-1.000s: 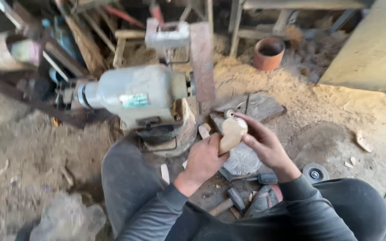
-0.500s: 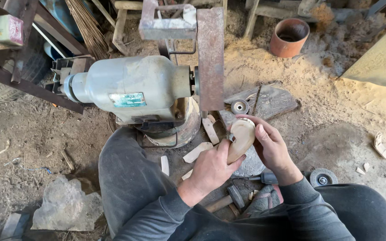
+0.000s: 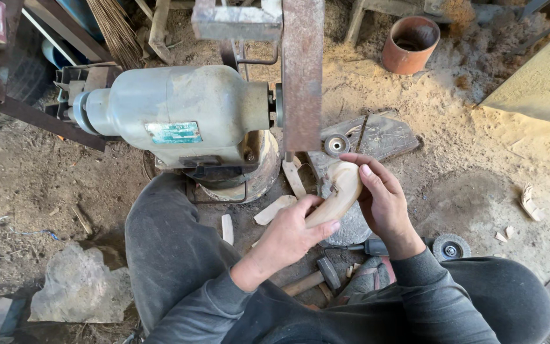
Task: The person sits on the floor and uses a bench grinder to smooth and shape a small wooden handle. They repeatedly press the wood against the rotating abrasive belt, rotating the piece to work different surfaces and edges.
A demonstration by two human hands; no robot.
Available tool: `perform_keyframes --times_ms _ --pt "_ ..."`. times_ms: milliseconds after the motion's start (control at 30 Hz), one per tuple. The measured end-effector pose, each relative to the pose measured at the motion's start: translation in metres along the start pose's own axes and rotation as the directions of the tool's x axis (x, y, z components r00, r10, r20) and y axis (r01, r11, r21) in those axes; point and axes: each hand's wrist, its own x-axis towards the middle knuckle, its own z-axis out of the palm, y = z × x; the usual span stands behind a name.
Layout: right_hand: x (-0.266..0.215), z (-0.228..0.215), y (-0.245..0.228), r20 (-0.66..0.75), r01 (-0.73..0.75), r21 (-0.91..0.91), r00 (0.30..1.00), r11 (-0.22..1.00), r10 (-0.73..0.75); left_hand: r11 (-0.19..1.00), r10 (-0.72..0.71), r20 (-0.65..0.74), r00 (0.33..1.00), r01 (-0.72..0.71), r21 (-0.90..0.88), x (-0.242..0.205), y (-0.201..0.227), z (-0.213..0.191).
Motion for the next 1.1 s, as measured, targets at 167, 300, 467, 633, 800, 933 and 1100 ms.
perform_keyframes --times_ms 167,300,467,633,800,933,1100 --pt "-0.001 -0.001 0.001 0.041 0.022 -0.005 0.999 1.000 -0.022 0.994 0.107 -0.071 0.992 -0.106 0.014 -0.003 -0.004 -0.015" --pt "-0.001 0.000 0.008 0.057 0.057 -0.018 0.997 0.998 -0.056 1.000 0.021 -0.088 0.996 -0.022 -0.006 -0.009 -0.005 -0.020" --pt "0.003 0.006 0.020 0.077 0.088 -0.022 0.993 0.996 -0.086 0.955 0.237 -0.211 0.949 -0.187 0.230 -0.018 -0.006 -0.010" --pt "0.005 0.005 0.022 0.088 0.091 0.004 0.992 0.996 -0.091 0.955 0.218 -0.160 0.963 -0.177 0.238 -0.021 -0.011 0.004" --pt "0.005 0.006 0.021 0.077 0.069 0.044 0.994 0.997 -0.072 0.986 0.161 -0.124 0.979 -0.154 0.069 -0.020 -0.013 0.020" --pt "0.009 0.013 0.018 0.083 0.074 -0.143 0.995 0.987 -0.062 0.995 0.006 -0.047 0.999 -0.010 -0.101 -0.012 -0.015 0.028" --pt "0.033 0.021 0.019 0.017 0.114 -0.617 0.991 0.778 -0.131 0.989 0.032 -0.084 0.996 -0.043 -0.141 0.004 -0.024 0.039"
